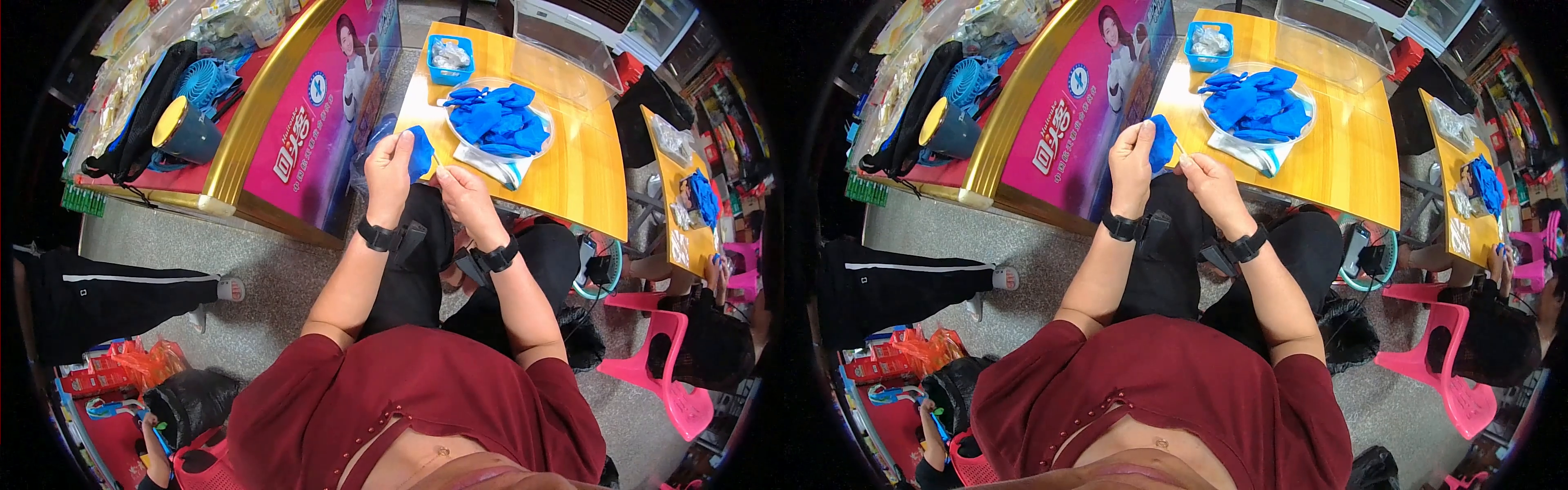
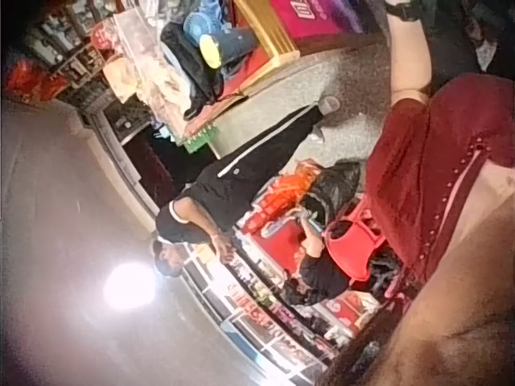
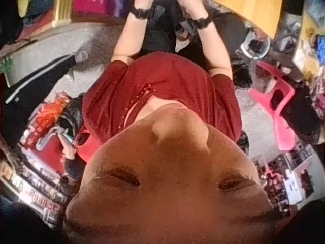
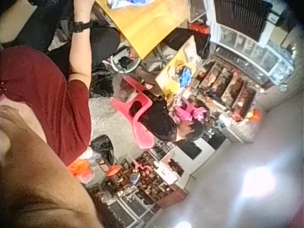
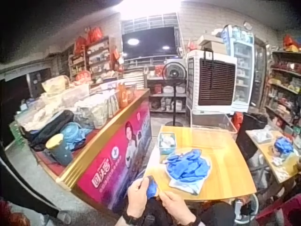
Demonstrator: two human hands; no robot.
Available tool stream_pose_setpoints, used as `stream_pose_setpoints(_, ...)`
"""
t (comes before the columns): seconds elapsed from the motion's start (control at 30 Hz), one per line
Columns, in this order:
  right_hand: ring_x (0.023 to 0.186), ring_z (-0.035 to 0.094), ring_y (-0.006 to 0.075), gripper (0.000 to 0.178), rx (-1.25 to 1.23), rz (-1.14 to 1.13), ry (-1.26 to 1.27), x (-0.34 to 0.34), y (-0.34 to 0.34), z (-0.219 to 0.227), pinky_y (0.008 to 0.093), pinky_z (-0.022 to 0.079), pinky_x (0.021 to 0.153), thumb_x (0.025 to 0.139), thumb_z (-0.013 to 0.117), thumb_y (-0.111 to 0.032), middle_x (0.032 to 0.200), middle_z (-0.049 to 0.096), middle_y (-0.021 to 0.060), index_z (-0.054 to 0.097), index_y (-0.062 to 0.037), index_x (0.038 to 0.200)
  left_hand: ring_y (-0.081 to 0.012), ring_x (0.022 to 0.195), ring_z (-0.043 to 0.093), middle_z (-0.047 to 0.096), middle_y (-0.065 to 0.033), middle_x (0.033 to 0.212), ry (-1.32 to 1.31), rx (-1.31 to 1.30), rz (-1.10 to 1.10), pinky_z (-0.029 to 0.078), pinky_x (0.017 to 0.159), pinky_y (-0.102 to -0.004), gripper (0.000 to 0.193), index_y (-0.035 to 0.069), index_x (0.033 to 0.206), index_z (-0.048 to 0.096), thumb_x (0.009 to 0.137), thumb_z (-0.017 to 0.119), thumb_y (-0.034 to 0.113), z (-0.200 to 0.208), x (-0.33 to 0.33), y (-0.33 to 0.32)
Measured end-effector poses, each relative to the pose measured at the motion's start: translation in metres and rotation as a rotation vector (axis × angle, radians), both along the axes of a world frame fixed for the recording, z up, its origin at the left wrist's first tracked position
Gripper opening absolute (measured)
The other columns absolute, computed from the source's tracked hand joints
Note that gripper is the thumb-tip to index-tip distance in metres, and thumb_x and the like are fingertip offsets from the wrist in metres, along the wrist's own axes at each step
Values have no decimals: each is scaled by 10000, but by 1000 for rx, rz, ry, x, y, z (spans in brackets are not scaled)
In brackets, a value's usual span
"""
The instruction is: The person manipulates small blue foam sheets with a thin wooden stick.
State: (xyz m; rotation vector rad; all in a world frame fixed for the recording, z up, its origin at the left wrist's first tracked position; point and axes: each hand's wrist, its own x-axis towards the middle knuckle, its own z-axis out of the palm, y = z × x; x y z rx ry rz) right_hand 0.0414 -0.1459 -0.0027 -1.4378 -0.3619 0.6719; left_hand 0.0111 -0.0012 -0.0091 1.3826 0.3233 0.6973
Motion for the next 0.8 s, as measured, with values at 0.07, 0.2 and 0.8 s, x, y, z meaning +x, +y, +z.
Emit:
stream_pose_setpoints(0.07, 561, 350, 24, 266, 61, -36, 18, -3, 3, -2, 194, 289, 501, 972, 534, -267, 642, 428, -84, 642, -49, 865, -43, 770, 541, 628, 7, 864, -91, -43, 42, 451, 691, -201, 245, -23, 1006, 644, 958, 590, 211, -4, 0, -4)
stream_pose_setpoints(0.2, 564, 353, 28, 277, 5, 53, 74, 5, -5, 1, 197, 290, 501, 965, 540, -279, 640, 434, -75, 643, -42, 863, -50, 805, 553, 632, 15, 883, -82, -122, -15, 451, 717, -197, 230, -10, 1016, 643, 969, 572, 203, 2, -1, -3)
stream_pose_setpoints(0.8, 710, 598, 190, 343, -171, -82, -420, 11, -3, -14, 313, 464, 677, 964, 514, -293, 748, 643, 99, 658, 6, 879, -39, 656, 560, 627, 27, 768, 35, -238, -187, 444, 591, -198, 175, 30, 958, 656, 932, 621, 200, 7, -1, -2)
